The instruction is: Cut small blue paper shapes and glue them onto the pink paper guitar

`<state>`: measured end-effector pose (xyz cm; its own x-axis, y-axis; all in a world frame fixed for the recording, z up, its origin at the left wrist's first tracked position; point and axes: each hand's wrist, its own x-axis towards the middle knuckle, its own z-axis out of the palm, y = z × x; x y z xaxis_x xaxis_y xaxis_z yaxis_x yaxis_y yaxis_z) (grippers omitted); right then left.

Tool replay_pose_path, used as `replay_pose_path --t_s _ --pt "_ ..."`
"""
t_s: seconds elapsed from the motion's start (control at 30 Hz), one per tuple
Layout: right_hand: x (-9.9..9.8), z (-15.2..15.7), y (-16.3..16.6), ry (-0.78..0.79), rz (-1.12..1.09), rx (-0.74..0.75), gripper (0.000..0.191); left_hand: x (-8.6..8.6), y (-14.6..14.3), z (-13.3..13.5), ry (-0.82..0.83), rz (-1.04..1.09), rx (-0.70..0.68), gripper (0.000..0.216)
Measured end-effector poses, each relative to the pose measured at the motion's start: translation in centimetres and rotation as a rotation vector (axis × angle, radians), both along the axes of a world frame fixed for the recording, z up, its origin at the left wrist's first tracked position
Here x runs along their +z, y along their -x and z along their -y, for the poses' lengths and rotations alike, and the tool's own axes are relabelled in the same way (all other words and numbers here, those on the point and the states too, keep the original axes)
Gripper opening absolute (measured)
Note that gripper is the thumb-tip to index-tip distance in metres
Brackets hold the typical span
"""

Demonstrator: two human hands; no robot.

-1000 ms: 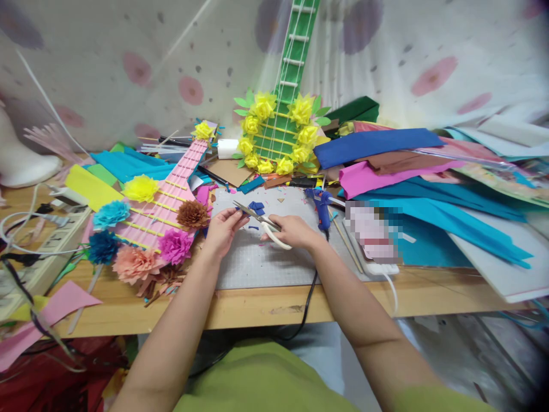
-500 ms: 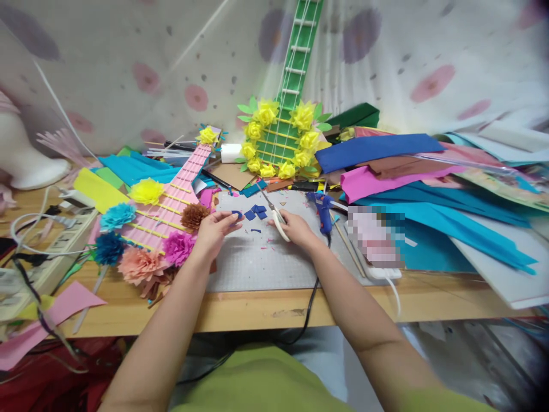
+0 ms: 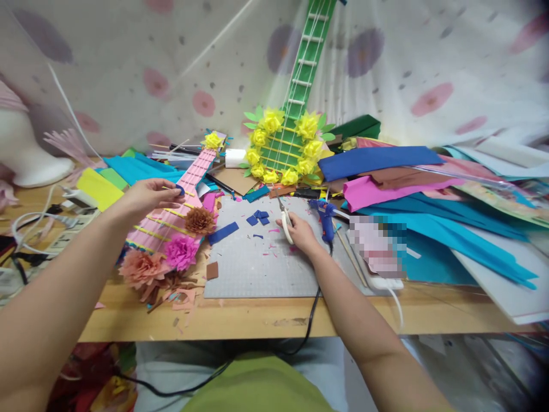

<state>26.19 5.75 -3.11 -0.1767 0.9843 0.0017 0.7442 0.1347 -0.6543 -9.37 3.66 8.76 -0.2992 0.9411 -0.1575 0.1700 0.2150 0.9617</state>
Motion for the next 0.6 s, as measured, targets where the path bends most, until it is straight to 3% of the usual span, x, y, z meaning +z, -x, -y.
replay_pose_path --t_s 0.17,0.4,0.6 --pt "-0.1 -0.1 0.0 0.003 0.015 -0.008 0.034 -0.8 0.5 -1.0 0.145 -0.131 0.049 0.018" --pt "0.1 0.1 0.2 0.017 0.020 0.003 0.032 -0.9 0.6 -2.6 0.205 -0.241 0.062 0.011" --pt "0.3 0.1 0.2 0.002 0.047 0.012 0.032 -0.4 1.1 -4.2 0.225 -0.389 0.094 0.019"
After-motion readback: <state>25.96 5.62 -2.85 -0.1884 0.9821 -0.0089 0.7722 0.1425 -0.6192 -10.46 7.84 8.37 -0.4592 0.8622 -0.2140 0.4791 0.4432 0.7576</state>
